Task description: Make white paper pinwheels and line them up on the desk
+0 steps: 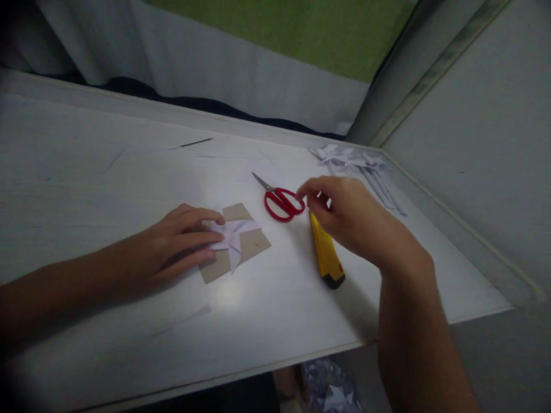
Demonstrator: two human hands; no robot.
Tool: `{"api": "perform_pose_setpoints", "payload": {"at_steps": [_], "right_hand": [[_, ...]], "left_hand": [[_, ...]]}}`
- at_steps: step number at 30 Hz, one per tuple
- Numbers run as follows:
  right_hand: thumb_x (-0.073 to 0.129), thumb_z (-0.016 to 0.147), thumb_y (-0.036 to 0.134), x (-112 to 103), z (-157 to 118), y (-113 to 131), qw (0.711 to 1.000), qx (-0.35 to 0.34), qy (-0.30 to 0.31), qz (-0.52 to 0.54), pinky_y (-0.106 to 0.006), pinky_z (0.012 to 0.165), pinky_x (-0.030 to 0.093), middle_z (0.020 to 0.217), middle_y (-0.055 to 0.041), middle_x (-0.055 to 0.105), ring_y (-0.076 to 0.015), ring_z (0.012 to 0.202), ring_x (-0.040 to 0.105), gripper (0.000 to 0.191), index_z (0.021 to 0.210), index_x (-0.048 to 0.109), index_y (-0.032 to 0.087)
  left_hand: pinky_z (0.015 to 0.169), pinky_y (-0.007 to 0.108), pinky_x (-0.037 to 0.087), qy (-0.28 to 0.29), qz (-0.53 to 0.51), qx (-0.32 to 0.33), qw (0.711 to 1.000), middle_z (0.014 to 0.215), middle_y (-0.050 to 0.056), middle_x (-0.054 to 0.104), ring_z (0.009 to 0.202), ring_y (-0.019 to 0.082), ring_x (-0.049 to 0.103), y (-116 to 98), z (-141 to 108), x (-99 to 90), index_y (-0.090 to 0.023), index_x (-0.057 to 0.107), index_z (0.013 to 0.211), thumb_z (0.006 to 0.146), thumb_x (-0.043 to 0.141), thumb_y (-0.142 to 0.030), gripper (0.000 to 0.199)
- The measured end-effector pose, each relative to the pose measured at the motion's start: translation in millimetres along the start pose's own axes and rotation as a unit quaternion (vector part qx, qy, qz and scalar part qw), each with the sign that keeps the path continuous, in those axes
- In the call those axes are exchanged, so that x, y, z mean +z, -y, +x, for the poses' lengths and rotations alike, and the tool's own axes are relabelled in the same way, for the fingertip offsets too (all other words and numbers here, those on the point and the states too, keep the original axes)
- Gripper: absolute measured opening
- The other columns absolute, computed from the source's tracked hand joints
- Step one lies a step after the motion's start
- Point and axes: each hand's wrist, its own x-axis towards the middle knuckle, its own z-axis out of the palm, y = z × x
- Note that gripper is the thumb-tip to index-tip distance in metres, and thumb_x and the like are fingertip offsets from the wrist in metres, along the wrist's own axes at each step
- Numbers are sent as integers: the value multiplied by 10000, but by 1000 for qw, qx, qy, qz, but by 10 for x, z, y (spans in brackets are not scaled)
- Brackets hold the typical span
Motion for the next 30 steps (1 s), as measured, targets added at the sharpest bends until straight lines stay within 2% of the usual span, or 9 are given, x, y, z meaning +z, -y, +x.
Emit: {"api": "perform_pose_setpoints", "payload": {"at_steps": [4, 7, 14, 17, 19, 22, 25, 27, 30], "right_hand": [[377, 761, 112, 41, -308, -376, 993, -21, 118, -19, -322, 695, 454, 1040, -91, 483, -163, 815, 536, 367, 1072, 523, 239], [396, 770, 124, 128, -441, -442, 982, -29, 183, 17, -312, 715, 469, 1150, -92, 367, -148, 815, 533, 409, 1138, 464, 287], [370, 750, 64, 251, -420, -349, 984, -90, 154, -15, -354, 834, 418, 1146, -100, 304, -194, 989, 442, 383, 1058, 501, 251], [405, 735, 75, 216, -441, -330, 995, -82, 41, -40, -381, 825, 408, 1148, -96, 313, -222, 1020, 421, 337, 1007, 503, 247], [469, 729, 136, 188, -436, -228, 991, -48, -127, 10, -366, 729, 448, 1058, -76, 385, -212, 939, 470, 253, 950, 478, 260], [517, 730, 248, 207, -345, 108, 896, 38, -380, 224, -235, 444, 431, 878, -13, 443, -121, 623, 519, 244, 919, 367, 283], [499, 748, 330, 326, -161, 487, 850, 75, -273, 444, -171, 313, 324, 707, 46, 475, -46, 360, 424, 227, 854, 312, 259], [462, 765, 367, 440, -34, 642, 826, 79, -186, 526, -173, 327, 351, 567, 82, 456, -65, 345, 456, 212, 843, 306, 246], [405, 789, 385, 608, 80, 707, 800, 92, -143, 576, -190, 371, 405, 498, 93, 459, -90, 376, 514, 200, 896, 322, 237]], "left_hand": [[815, 327, 319, 16, 27, 14, 999, 1046, 57, 543, 955, 189, 424, 48, -3, 6, -177, 559, 1016, 822, 389, -271, 274], [762, 318, 295, 12, 42, 1, 999, 1036, 40, 562, 939, 191, 426, 68, -6, 16, -200, 551, 1021, 827, 376, -284, 275], [734, 316, 247, 9, 62, 10, 998, 1025, 44, 569, 935, 195, 421, 81, -9, 39, -192, 556, 998, 833, 366, -280, 267], [752, 317, 249, 21, 58, 12, 998, 1030, 56, 546, 937, 191, 420, 51, -29, 29, -184, 539, 1022, 838, 354, -282, 279], [756, 313, 265, 33, 45, 4, 998, 1013, 70, 527, 917, 185, 426, 13, -35, 24, -166, 530, 1032, 838, 348, -285, 291], [750, 310, 295, 44, 32, -16, 998, 971, 84, 505, 882, 186, 428, -53, -17, 36, -139, 540, 1012, 834, 343, -290, 305], [750, 325, 313, 42, 28, -30, 998, 945, 88, 489, 869, 194, 416, -126, 20, 70, -129, 551, 985, 833, 332, -298, 316], [744, 336, 325, 41, 28, -47, 998, 923, 93, 481, 865, 201, 409, -184, 42, 88, -118, 557, 958, 831, 328, -300, 319], [727, 342, 339, 40, 30, -78, 996, 887, 96, 477, 865, 211, 408, -267, 53, 103, -111, 564, 918, 823, 342, -302, 308]]}}
